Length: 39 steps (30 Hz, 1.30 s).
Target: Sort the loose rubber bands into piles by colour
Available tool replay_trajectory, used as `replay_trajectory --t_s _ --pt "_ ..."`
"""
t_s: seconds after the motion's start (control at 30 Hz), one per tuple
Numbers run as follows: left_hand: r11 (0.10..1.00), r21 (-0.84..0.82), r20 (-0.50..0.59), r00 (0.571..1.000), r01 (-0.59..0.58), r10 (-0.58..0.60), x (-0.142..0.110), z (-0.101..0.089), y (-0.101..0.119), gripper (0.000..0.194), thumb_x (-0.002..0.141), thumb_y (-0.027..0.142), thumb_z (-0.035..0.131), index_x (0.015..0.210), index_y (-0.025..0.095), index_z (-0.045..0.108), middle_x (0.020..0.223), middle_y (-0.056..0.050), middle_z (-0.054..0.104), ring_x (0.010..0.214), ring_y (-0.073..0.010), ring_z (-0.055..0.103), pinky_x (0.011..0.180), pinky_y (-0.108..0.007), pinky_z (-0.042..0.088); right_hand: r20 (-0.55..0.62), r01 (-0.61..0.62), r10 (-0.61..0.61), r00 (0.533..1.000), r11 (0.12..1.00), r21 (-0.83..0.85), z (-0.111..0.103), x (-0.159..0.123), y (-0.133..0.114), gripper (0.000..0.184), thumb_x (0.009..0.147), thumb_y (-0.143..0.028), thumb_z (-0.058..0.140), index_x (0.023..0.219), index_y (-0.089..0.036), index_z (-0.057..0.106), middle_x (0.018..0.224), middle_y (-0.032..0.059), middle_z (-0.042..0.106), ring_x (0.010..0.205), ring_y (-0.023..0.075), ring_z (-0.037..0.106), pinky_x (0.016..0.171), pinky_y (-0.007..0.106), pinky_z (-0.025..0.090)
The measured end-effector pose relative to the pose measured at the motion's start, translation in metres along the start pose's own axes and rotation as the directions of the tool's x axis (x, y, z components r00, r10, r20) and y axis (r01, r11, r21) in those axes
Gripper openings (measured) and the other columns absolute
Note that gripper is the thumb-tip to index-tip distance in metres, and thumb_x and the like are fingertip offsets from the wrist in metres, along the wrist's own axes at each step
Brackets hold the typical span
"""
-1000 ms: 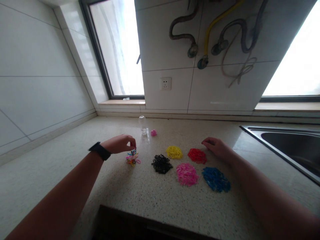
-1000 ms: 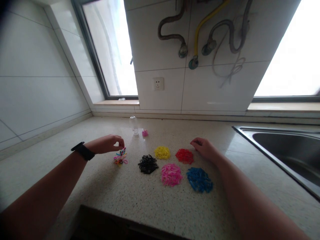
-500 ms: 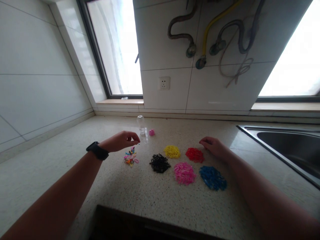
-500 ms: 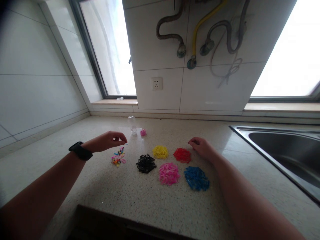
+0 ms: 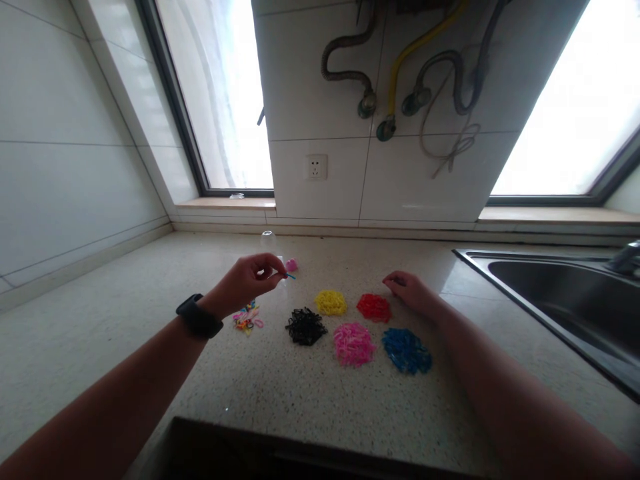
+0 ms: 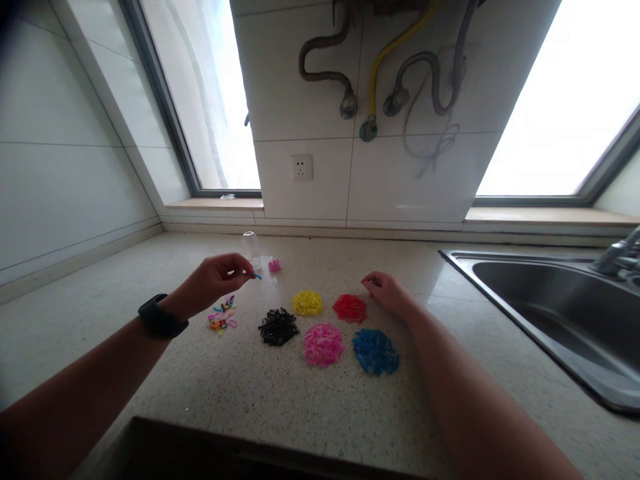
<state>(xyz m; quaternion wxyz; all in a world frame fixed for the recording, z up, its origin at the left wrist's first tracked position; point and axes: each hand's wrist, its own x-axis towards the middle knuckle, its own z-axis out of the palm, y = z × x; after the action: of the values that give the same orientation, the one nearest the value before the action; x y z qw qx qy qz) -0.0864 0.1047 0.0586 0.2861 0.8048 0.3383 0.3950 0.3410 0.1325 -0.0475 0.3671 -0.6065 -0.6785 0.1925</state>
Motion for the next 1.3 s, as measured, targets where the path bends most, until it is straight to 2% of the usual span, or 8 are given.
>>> replay_trajectory --t_s 0.13,0.23,0.37,0.5,0.73,0.83,1.07,1.3 --pt "0.972 -0.236 -0.066 0.998 -0.019 0.003 -0.003 0.023 0.027 0.007 0.081 0.022 0.067 0.085 0.018 0.062 0.086 -0.002 0.065 0.075 -0.0102 0.057 0.066 -0.022 0.047 0.001 0.002 -0.002 1.000 1.000 -0.003 0.000 0.000 -0.002 0.037 0.083 -0.046 0.056 0.093 -0.014 0.072 0.064 0.0022 0.062 0.060 0.0158 0.053 0.057 0.028 0.040" --pt "0.948 -0.320 -0.036 0.999 -0.007 -0.005 -0.005 0.038 0.040 0.007 0.081 0.022 0.067 0.085 0.017 0.063 0.084 -0.002 0.064 0.075 -0.0105 0.057 0.068 -0.023 0.048 0.003 0.005 -0.005 1.000 1.000 -0.008 0.000 -0.001 -0.004 0.036 0.083 -0.045 0.056 0.093 -0.014 0.072 0.065 0.0023 0.063 0.060 0.0156 0.053 0.056 0.028 0.040" --pt "0.885 -0.458 0.026 0.997 0.078 -0.075 -0.010 0.060 0.042 0.011 0.080 0.025 0.069 0.086 0.017 0.065 0.081 -0.003 0.064 0.068 -0.0102 0.054 0.061 -0.023 0.045 0.024 -0.004 0.004 1.000 1.000 -0.007 0.001 -0.001 -0.002 0.036 0.085 -0.046 0.055 0.094 -0.015 0.071 0.065 0.0018 0.063 0.060 0.0152 0.054 0.056 0.027 0.039" --pt "0.760 -0.613 0.098 0.975 0.215 -0.197 -0.014 0.088 0.040 0.017 0.079 0.029 0.072 0.089 0.017 0.067 0.079 -0.003 0.065 0.052 -0.0058 0.040 0.047 -0.020 0.030 0.021 -0.007 0.007 1.000 1.000 0.003 0.002 0.002 0.002 0.035 0.084 -0.045 0.055 0.093 -0.016 0.070 0.065 0.0015 0.063 0.060 0.0155 0.055 0.057 0.027 0.040" --pt "0.660 -0.679 0.184 0.945 0.322 -0.271 -0.011 0.126 0.052 0.019 0.077 0.030 0.073 0.090 0.016 0.069 0.080 -0.003 0.068 0.049 -0.0034 0.034 0.045 -0.019 0.022 0.015 0.006 -0.006 1.000 1.000 -0.019 0.003 0.001 -0.001 0.032 0.083 -0.042 0.056 0.093 -0.016 0.072 0.066 0.0019 0.065 0.061 0.0155 0.056 0.059 0.027 0.041" --pt "0.671 -0.687 0.135 0.956 0.281 -0.262 0.003 0.137 0.055 0.020 0.076 0.031 0.074 0.089 0.015 0.070 0.080 -0.004 0.067 0.050 -0.0037 0.036 0.046 -0.019 0.024 0.017 0.009 -0.009 1.000 0.999 -0.037 0.004 0.000 -0.002 0.032 0.084 -0.042 0.056 0.093 -0.016 0.072 0.067 0.0020 0.066 0.061 0.0152 0.056 0.059 0.026 0.041" --pt "0.699 -0.710 -0.102 0.970 0.085 -0.221 0.051 0.159 0.048 0.026 0.079 0.037 0.071 0.095 0.017 0.068 0.089 -0.004 0.069 0.050 -0.0040 0.034 0.047 -0.020 0.026 0.009 0.020 -0.020 1.000 1.000 0.000 0.004 -0.003 -0.007 0.030 0.085 -0.040 0.054 0.091 -0.016 0.071 0.065 0.0006 0.062 0.060 0.0142 0.053 0.057 0.026 0.038" --pt "0.749 -0.659 -0.108 0.975 0.075 -0.193 0.041 0.155 0.032 0.023 0.077 0.036 0.074 0.091 0.017 0.070 0.088 -0.005 0.071 0.055 -0.0063 0.045 0.051 -0.021 0.032 -0.082 0.054 -0.042 0.996 0.987 0.150 0.005 -0.006 -0.018 0.025 0.081 -0.039 0.056 0.084 -0.017 0.067 0.059 -0.0016 0.055 0.056 0.0136 0.050 0.055 0.026 0.038"
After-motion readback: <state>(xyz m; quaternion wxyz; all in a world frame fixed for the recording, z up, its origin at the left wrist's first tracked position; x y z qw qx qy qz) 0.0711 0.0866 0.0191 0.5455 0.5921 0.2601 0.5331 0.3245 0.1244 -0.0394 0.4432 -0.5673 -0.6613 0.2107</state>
